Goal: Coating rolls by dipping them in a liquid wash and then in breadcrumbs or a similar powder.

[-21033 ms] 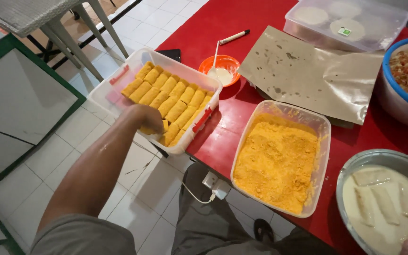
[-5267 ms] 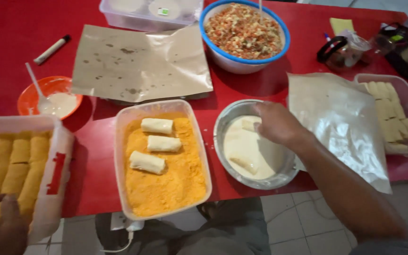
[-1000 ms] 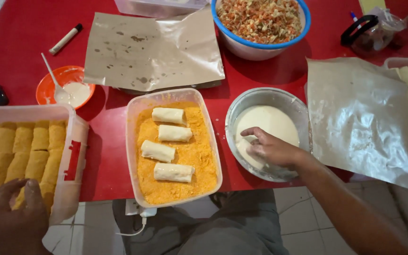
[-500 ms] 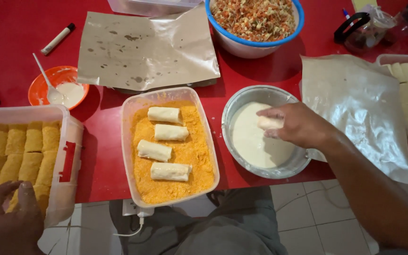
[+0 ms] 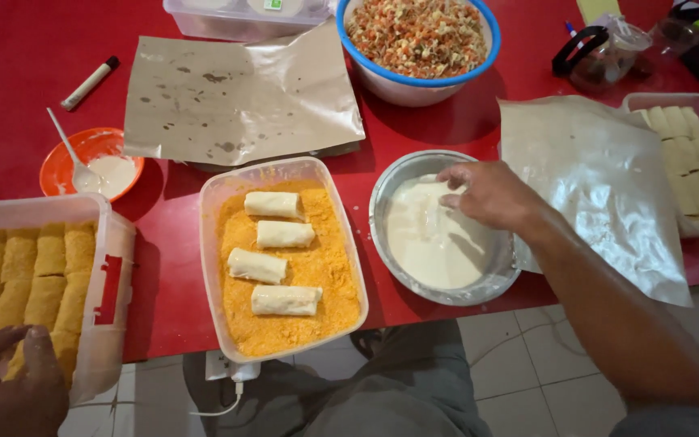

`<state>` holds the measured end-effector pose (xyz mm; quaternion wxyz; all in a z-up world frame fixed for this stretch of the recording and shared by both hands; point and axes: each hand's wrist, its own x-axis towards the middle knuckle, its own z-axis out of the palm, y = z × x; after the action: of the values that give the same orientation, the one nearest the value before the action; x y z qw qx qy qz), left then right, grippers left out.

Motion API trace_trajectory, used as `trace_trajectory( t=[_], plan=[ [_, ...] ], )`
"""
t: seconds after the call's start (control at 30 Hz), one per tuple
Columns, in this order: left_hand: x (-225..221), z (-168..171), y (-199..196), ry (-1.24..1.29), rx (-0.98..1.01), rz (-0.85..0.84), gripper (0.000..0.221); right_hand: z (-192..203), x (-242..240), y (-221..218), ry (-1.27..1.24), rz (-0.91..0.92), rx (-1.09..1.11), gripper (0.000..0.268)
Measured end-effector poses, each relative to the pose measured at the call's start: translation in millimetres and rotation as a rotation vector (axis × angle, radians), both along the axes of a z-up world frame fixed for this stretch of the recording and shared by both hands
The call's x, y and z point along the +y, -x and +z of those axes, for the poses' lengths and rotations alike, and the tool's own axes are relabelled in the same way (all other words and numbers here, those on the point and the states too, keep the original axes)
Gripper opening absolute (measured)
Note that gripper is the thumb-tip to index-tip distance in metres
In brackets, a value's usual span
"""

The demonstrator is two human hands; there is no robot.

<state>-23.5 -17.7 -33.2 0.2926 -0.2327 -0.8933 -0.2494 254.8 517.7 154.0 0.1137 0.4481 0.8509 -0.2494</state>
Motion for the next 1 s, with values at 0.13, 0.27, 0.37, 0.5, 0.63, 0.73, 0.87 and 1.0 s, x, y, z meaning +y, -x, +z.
trace_trajectory(
  t=[0.13,0.27,0.37,0.5,0.63,0.73,0.87,1.0],
  plan=[
    [5,13,-8,0.126,0.077,0.077,0.011,-24,-12,10,-0.113,0.081,-0.167,0.066],
    [5,14,-7,0.066,0.055,0.021,0.009,-23,-43,23,-0.108,0.072,-0.142,0.064],
    [13,28,-17,0.127,0.039,0.092,0.013,-33,-46,27,-0.131,0.159,-0.15,0.05],
    [18,38,-25,0.086,-0.046,0.139,0.016,-34,-42,31,-0.115,0.228,-0.139,0.044],
    [13,24,-20,0.08,0.014,0.143,0.011,-11,-40,35,-0.107,0.148,-0.174,0.045],
    [11,23,-19,0.063,-0.003,0.121,0.013,-24,-24,36,-0.17,0.237,-0.014,0.043],
    [12,20,-18,0.091,0.004,0.174,0.009,-38,-20,42,-0.139,0.28,-0.068,0.044],
    [7,14,-12,0.14,0.165,0.178,0.005,-67,-2,44,-0.157,0.444,0.01,0.032]
  ],
)
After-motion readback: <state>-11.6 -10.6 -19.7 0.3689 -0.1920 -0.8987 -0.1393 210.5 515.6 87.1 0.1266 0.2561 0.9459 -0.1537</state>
